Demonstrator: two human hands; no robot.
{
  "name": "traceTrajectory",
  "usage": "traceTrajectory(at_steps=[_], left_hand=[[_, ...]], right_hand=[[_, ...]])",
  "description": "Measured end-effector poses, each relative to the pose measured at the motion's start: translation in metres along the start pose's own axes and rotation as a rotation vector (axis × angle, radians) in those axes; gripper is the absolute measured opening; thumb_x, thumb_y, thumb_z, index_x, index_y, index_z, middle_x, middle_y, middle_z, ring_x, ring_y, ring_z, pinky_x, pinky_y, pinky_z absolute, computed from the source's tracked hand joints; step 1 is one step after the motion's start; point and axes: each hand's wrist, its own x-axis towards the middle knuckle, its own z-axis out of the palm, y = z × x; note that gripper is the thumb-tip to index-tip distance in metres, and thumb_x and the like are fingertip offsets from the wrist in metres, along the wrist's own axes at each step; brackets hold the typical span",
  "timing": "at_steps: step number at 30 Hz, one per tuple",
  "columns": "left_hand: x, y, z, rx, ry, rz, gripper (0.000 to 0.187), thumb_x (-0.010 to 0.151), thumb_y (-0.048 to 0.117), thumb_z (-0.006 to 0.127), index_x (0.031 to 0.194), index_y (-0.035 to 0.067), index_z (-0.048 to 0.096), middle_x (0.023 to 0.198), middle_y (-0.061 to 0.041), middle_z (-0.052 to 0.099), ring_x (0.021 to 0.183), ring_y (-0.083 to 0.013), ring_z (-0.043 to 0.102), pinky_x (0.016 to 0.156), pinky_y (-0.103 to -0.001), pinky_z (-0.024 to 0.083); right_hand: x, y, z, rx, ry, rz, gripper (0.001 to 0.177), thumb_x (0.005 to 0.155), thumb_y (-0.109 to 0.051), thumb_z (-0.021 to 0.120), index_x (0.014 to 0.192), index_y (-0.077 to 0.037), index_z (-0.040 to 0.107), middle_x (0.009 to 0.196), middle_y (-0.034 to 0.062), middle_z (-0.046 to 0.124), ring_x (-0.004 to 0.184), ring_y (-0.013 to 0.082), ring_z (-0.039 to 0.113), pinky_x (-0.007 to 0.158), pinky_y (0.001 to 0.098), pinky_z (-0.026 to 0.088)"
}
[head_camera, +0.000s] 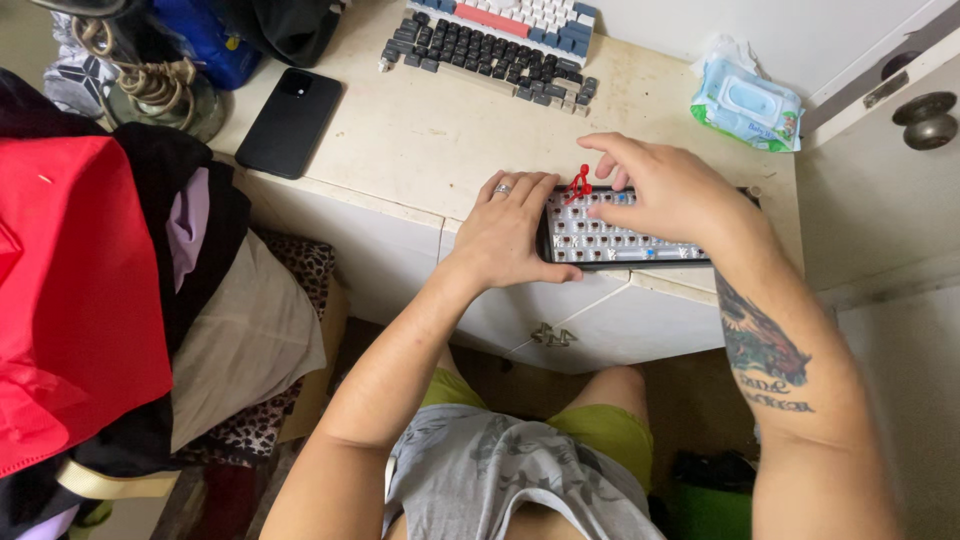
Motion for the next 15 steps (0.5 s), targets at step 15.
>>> traceTrajectory(at_steps=[15], left_hand=[[-0.001, 0.003, -0.001, 0.018, 0.028, 0.011, 0.124, 0.057, 0.077, 0.081, 0.147, 0.000, 0.045, 0.141, -0.021, 0.055, 0.134, -0.0385, 0.050, 0.121, -0.052, 0.028]], right_hand=[[-0.076, 0.035, 0.089, -0.145, 0.564, 0.012, 0.060, 0.092, -0.039, 0.076, 0.138, -0.004, 0.064, 0.149, 0.0198, 0.057, 0.142, 0.0375, 0.049, 0.120, 0.0527, 0.033]])
